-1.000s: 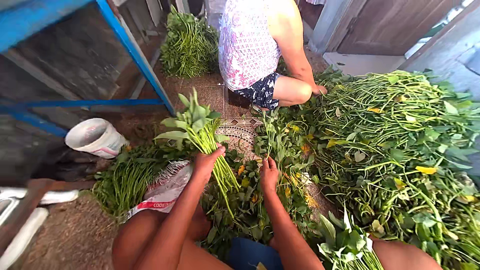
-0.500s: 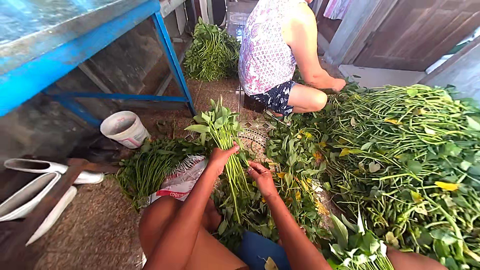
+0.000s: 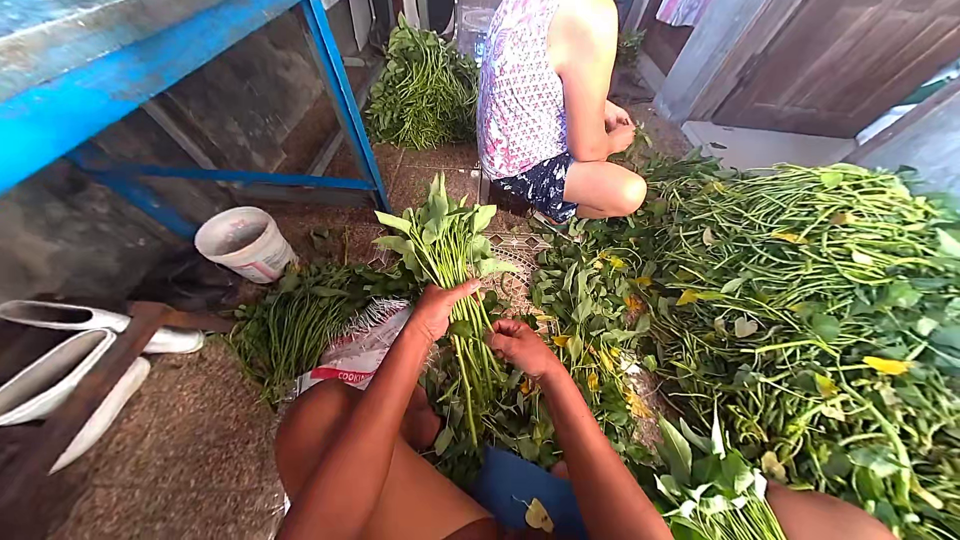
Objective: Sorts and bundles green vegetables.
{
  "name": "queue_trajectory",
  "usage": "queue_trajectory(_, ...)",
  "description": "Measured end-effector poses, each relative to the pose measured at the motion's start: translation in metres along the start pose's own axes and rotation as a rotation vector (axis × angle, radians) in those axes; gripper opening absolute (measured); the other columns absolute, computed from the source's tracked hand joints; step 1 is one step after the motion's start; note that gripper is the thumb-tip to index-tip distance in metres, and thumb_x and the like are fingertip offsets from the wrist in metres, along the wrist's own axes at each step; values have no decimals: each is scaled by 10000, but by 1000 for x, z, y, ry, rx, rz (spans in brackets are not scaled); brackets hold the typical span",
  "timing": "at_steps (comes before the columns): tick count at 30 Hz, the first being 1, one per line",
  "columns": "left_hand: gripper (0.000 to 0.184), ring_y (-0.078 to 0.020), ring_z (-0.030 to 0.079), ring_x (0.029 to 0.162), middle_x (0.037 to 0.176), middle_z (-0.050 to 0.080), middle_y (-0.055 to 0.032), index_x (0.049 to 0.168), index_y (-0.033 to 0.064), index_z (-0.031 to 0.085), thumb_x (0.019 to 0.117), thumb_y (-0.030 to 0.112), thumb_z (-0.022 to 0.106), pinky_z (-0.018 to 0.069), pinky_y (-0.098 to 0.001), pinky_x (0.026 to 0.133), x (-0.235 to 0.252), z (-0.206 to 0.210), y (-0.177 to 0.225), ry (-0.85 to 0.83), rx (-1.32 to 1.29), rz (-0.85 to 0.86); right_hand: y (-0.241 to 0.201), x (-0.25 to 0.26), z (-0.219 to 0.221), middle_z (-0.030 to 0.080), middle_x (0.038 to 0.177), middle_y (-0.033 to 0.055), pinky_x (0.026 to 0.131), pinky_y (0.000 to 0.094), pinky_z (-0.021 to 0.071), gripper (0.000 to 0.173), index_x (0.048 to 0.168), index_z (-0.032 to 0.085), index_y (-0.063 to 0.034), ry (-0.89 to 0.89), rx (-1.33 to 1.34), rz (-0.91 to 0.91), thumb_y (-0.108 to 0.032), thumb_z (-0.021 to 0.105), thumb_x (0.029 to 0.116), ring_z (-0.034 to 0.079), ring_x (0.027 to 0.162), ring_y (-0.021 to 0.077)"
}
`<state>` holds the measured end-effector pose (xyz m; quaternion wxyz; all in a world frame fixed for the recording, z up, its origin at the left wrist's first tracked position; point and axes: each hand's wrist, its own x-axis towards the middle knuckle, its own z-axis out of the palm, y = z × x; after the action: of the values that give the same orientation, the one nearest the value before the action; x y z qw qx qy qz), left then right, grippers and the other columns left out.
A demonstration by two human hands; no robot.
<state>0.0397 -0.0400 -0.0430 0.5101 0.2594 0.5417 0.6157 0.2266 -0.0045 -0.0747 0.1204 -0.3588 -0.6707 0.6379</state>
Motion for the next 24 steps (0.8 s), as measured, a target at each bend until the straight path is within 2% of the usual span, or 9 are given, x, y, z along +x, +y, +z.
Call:
queue_trajectory(3,248,-172,689,825,908,711,-99,1176,-19,622,958,68,702,584,-342,817,9,-6,-2,168,-13,51,34,-6,-4,682,969,201,886,568,497,256,1022,714,35,-159,-470,211,-212,670,971,645,934,330)
queue_trajectory(5,307,-184,683,905,1033,694,-115,1236,-17,600,957,63,702,586,-356,853,15,-14,1,188,-12,117,80,-8,-2,698,1118,269,999,660,463,312,1104,729,41,-235,-625,334,-235,680,967,651,1106,432)
queue_trajectory(8,323,-197,695,919,1097,698,-132,1232,-27,591,934,13,710,599,-349,847,18,-12,0,117,39,170,91,-12,-14,662,1245,279,1066,638,433,397,1246,665,48,-181,-631,418,-271,609,1017,616,1210,436)
queue_trajectory(13,299,-142,701,969,1056,728,-78,1170,-21,642,918,111,736,575,-324,927,-4,10,-11,-220,356,80,-3,-17,-33,572,1420,215,1091,378,492,425,1436,517,56,292,-62,-260,-113,428,1057,596,1278,234)
queue_trajectory(15,281,-103,694,950,1008,721,-32,1137,-1,644,893,96,746,575,-299,919,-13,21,-12,-357,400,81,-38,-12,-43,628,1298,176,1025,350,508,371,1328,600,60,324,-6,-374,-81,418,1038,616,1174,169)
queue_trajectory(17,315,-66,683,951,988,714,12,1156,17,651,863,56,760,567,-265,922,-21,29,-16,-439,381,92,-61,-9,-52,676,1047,99,842,320,534,300,1167,665,36,253,-39,-334,-60,409,1043,625,912,95)
queue_trajectory(19,355,-72,680,942,983,710,7,1184,13,656,851,50,771,571,-266,909,-23,33,-21,-422,346,90,-64,0,-60,676,925,53,726,306,542,295,1119,676,-1,195,-60,-297,-74,399,1052,619,782,78)
queue_trajectory(22,316,-139,691,903,965,710,-66,1162,-10,647,866,0,757,591,-325,866,-13,35,-29,-175,219,99,-54,2,-65,686,1175,173,887,474,567,307,1279,609,6,325,-190,-215,-203,533,1067,687,1002,261)
queue_trajectory(24,294,-170,694,882,958,713,-86,1165,-6,638,887,-25,732,594,-355,845,1,32,-30,6,129,145,-43,3,-60,703,1069,191,886,512,566,405,1194,650,38,312,-269,-121,-314,679,997,692,957,299)
